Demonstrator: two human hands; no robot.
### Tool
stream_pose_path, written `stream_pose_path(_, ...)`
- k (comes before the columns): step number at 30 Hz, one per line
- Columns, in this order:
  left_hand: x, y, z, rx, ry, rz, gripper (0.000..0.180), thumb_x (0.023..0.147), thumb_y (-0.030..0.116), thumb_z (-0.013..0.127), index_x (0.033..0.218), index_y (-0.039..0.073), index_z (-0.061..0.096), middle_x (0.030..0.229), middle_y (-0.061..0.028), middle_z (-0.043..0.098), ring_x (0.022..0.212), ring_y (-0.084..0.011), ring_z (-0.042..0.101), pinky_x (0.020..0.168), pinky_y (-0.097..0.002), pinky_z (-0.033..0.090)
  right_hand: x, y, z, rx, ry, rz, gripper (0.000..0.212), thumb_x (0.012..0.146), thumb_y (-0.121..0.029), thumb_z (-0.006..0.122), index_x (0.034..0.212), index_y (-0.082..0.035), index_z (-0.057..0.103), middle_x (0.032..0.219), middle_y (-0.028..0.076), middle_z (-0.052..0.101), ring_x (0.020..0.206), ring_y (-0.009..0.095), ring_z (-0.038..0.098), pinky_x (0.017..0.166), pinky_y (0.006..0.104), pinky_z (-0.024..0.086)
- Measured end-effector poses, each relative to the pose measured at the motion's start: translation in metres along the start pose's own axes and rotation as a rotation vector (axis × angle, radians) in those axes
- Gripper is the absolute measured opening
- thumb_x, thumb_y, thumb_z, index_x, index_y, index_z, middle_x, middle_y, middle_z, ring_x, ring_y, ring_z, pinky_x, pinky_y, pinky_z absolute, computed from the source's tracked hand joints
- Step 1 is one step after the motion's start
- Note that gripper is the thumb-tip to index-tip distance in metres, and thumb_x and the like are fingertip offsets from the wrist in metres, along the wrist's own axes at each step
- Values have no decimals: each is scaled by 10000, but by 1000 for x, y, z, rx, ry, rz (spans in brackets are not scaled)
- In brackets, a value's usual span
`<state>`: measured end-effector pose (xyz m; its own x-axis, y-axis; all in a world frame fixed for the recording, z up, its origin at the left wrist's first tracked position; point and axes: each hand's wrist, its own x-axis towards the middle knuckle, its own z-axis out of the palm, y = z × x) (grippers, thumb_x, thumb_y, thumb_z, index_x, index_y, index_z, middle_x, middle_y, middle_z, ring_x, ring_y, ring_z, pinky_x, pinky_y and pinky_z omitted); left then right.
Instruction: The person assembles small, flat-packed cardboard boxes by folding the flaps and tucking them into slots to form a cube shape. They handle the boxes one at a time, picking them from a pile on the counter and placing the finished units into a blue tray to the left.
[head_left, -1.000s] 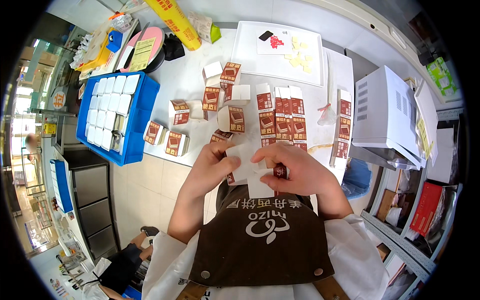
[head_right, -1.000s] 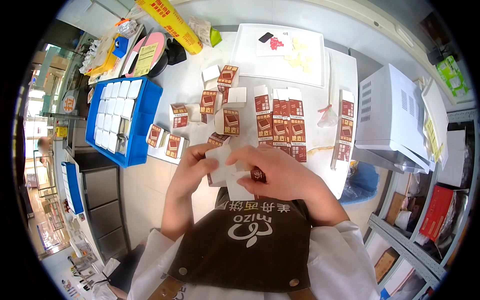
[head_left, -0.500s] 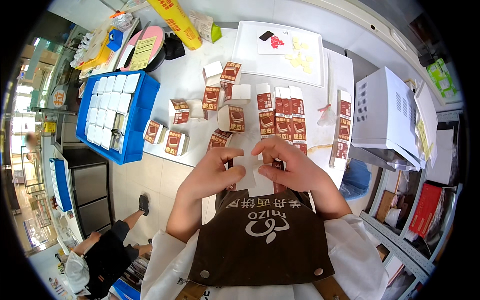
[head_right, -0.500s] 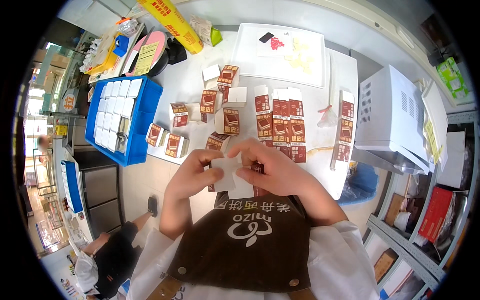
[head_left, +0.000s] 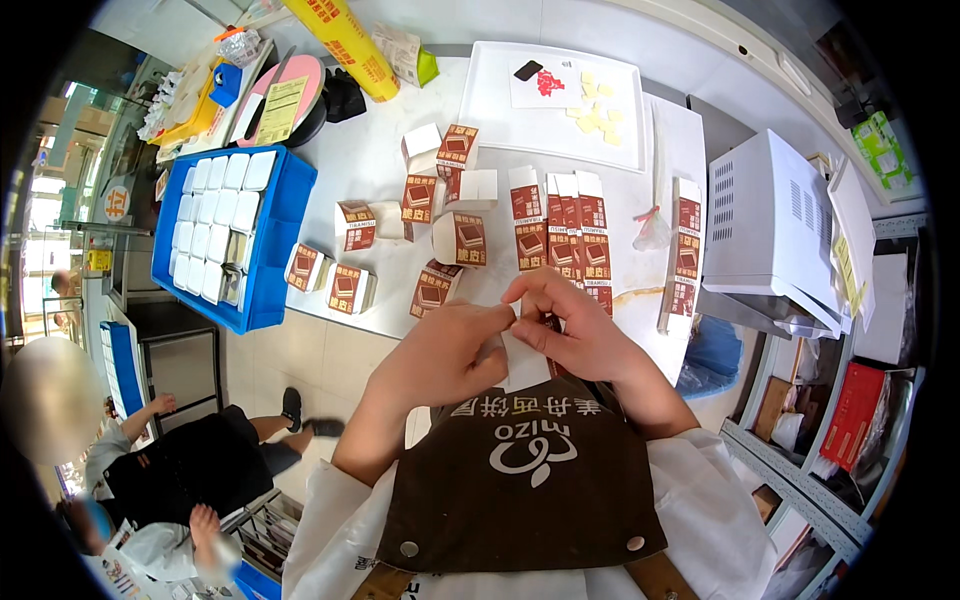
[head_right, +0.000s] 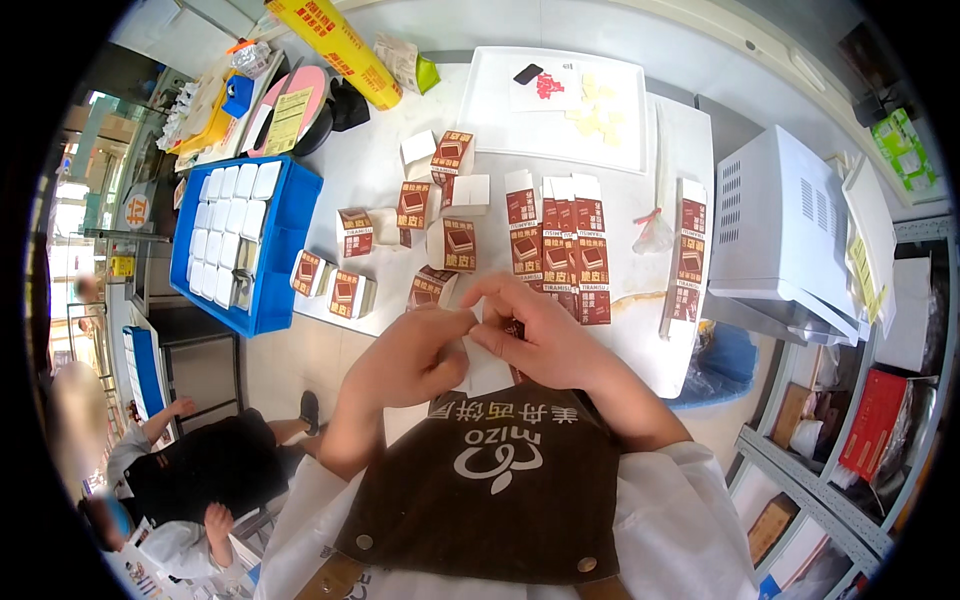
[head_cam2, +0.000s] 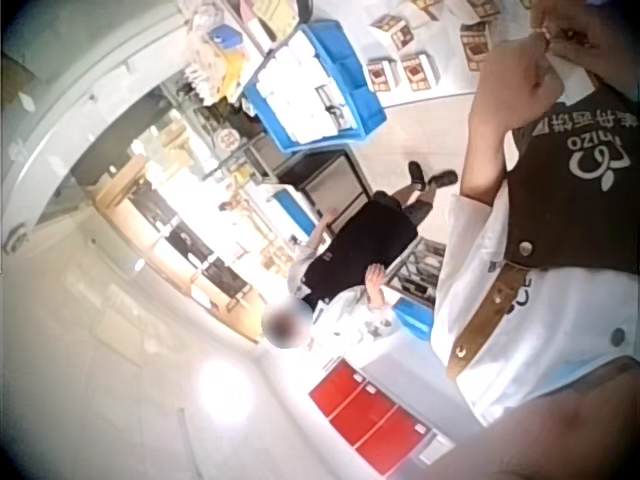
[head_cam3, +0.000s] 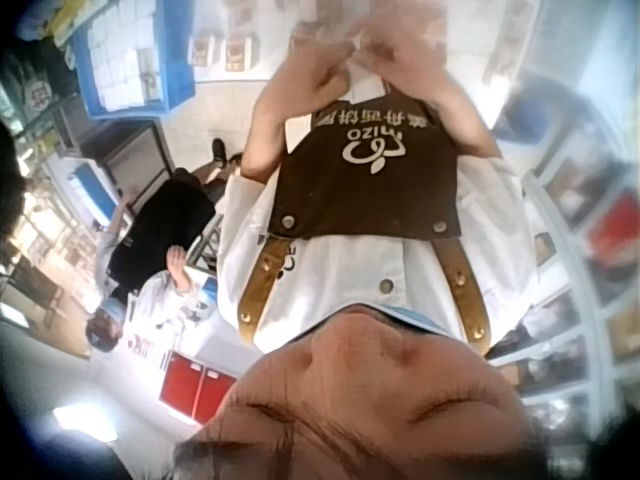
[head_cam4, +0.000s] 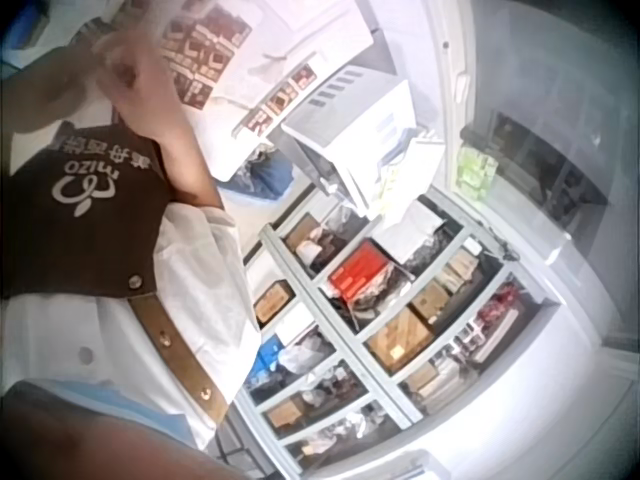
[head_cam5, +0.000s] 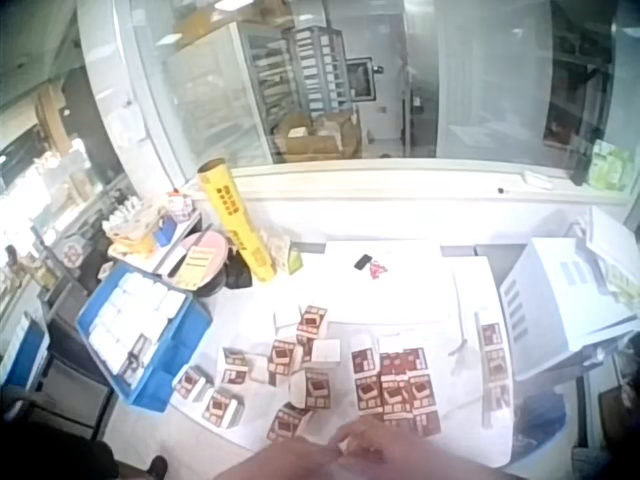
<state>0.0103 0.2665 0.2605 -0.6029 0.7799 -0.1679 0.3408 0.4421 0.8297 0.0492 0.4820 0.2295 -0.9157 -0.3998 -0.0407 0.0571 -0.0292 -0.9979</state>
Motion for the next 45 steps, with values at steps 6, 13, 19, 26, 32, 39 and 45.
stream_pose_path(6, 5, 18, 5, 204, 144, 57, 550, 707, 378, 834, 1029, 23, 564, 831, -138, 612, 817, -354, 612, 805, -428, 461, 2, 3, -2, 58, 111, -3, 215, 963, -52, 592, 1157, -48, 499, 772, -38, 458, 712, 42, 423, 660, 209, 355)
stream_pose_path(13, 6, 16, 12, 207, 194, 46, 727, 663, 411, 869, 1181, 25, 536, 978, -159, 634, 950, -382, 624, 852, -432, 476, 2, 5, -5, 102, 116, 58, 200, 977, -68, 575, 1165, -46, 510, 790, -42, 476, 726, 36, 437, 661, 197, 356)
stream_pose_path(19, 0, -5, 16, -269, 346, 43, 711, 785, 470, 781, 1235, 3, 489, 1145, -128, 591, 1047, -266, 604, 923, -360, 459, 0, 19, -19, 448, 240, 42, 312, 1052, -260, 472, 1280, -52, 516, 1119, 49, 609, 1065, 106, 556, 938, 274, 433)
stream_pose_path(26, 1, -26, 44, -775, 495, 79, 831, 877, 695, 547, 1297, -9, 412, 1080, -99, 569, 990, -167, 561, 897, -325, 453, -15, 44, -11, 776, 54, -66, 257, 1048, -162, 461, 1238, -7, 538, 1191, 41, 598, 1123, 116, 534, 998, 298, 401)
stream_pose_path(32, 5, -25, 65, -1028, 682, -87, 1026, 826, 845, 397, 1418, 8, 356, 1181, -102, 572, 987, -179, 569, 826, -310, 463, -2, 56, 10, 641, 15, 42, 182, 1023, -136, 532, 1162, -24, 567, 1040, -6, 621, 994, 72, 554, 908, 255, 437)
stream_pose_path(39, 4, -16, 48, -714, 745, -46, 869, 945, 697, 366, 1478, 14, 304, 1229, -128, 550, 981, -197, 571, 840, -338, 484, 1, 63, 11, 741, 66, 80, 248, 1038, -231, 506, 1191, -36, 512, 915, 41, 602, 879, 137, 593, 826, 296, 467)
stream_pose_path(45, 1, -31, 48, -835, 563, -178, 776, 986, 639, 334, 1468, 31, 341, 1236, -135, 563, 999, -201, 581, 848, -334, 484, 7, 52, 10, 963, 187, 114, 266, 1047, -237, 475, 1235, -51, 501, 944, 67, 623, 891, 153, 609, 799, 301, 475)
